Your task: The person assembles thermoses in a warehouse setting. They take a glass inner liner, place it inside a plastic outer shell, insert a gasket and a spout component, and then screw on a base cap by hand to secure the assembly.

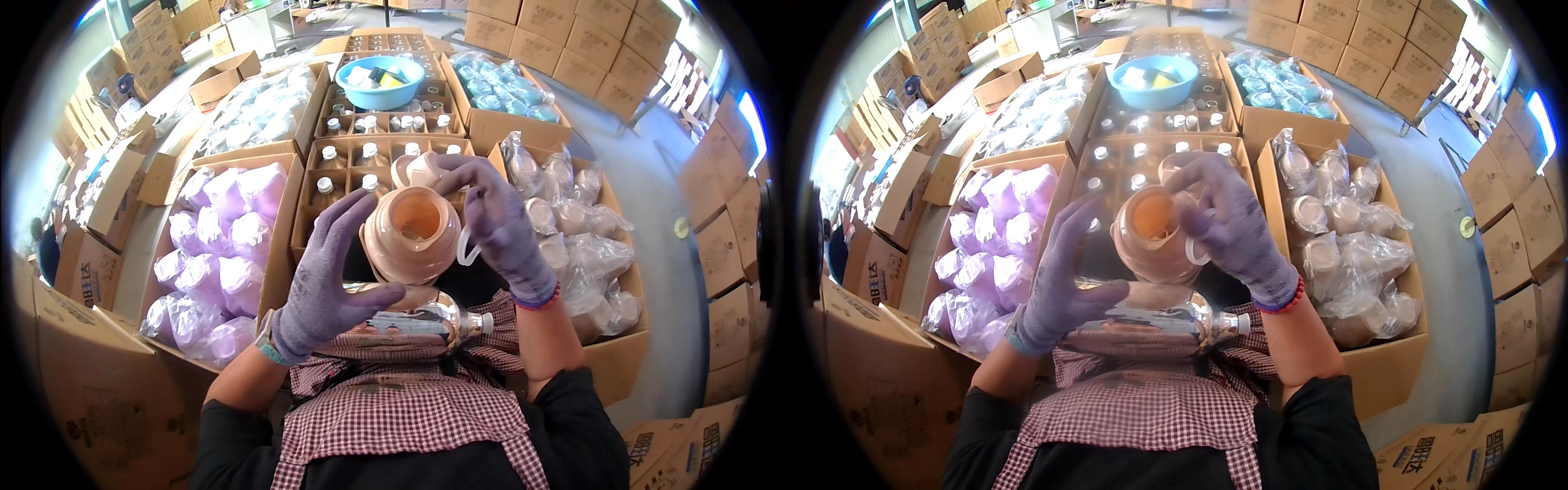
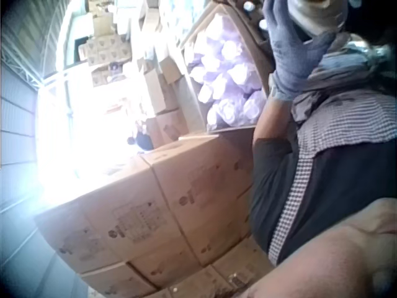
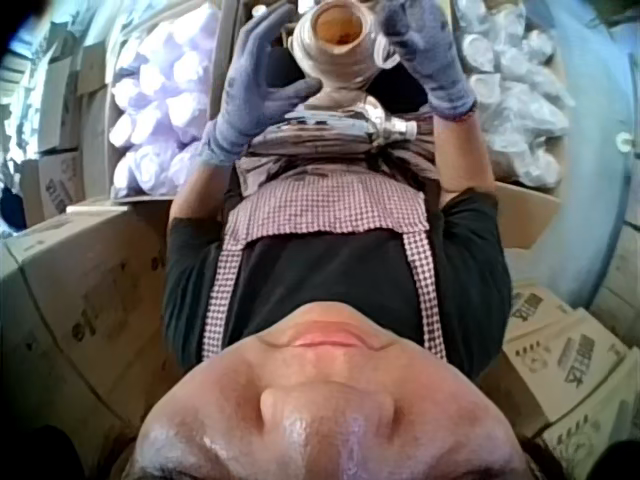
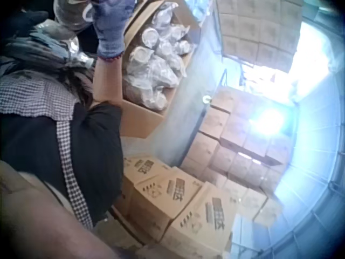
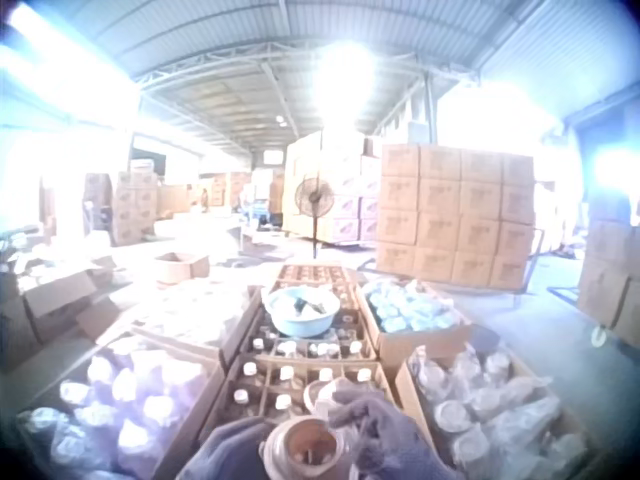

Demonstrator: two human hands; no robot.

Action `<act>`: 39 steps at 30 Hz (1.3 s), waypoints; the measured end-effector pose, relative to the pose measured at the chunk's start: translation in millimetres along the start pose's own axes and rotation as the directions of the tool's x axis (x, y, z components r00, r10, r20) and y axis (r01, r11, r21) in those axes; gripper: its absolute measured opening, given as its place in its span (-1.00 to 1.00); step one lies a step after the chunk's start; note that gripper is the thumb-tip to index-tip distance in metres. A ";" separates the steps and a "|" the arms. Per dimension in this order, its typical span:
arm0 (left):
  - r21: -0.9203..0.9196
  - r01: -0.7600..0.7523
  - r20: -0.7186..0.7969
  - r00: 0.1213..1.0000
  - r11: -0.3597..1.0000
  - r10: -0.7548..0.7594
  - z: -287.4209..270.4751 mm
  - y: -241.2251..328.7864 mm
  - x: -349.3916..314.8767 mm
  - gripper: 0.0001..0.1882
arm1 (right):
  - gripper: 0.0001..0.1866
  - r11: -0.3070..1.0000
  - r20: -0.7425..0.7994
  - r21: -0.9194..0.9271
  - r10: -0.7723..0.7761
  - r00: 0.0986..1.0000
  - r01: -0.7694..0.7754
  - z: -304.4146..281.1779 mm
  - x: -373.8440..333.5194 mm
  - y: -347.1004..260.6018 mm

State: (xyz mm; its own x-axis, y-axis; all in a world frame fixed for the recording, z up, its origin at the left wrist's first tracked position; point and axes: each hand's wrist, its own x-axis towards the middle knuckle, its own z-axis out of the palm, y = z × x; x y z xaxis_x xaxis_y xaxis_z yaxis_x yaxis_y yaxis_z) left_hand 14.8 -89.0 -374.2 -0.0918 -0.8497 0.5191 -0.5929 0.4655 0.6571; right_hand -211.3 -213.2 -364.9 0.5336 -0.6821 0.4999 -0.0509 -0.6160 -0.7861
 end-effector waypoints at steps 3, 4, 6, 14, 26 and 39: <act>-0.090 0.013 0.007 1.000 0.996 -0.012 8.7 18.5 7.4 -0.09 | 0.07 0.945 -0.054 0.275 0.199 0.978 -0.177 0.7 -3.7 -20.4; -0.178 0.077 0.040 0.997 0.981 -0.071 12.8 23.9 9.1 -0.11 | 0.11 0.904 -0.042 0.326 0.307 0.951 -0.277 3.3 -5.0 -27.6; -0.328 0.060 0.008 0.998 0.943 -0.061 25.9 30.6 14.7 -0.31 | 0.04 0.912 -0.036 0.309 0.294 0.955 -0.269 9.7 -8.8 -36.3; -0.660 0.311 0.008 0.914 0.684 -0.407 29.4 25.5 10.3 -0.62 | -0.30 0.914 -0.037 0.396 0.117 0.992 -0.093 16.3 -11.9 -23.6; -0.808 0.384 0.089 0.829 0.447 -0.552 20.4 16.1 11.0 -0.65 | -0.61 0.978 -0.106 -0.043 -0.210 0.972 0.206 12.7 -31.2 -23.8; 0.205 -0.465 -0.427 0.749 0.861 0.506 11.0 -3.6 1.1 -0.62 | -0.67 0.933 0.233 0.297 0.137 0.963 -0.205 34.7 -56.9 -38.7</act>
State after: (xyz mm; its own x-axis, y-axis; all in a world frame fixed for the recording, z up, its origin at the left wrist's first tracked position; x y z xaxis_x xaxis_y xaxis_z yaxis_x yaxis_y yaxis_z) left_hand 8.0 -94.3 -382.0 -0.0277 -0.2955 0.9549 -0.6320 0.7453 0.2123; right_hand -210.4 -136.9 -375.5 0.7037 -0.6493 0.2886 0.0941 -0.3174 -0.9436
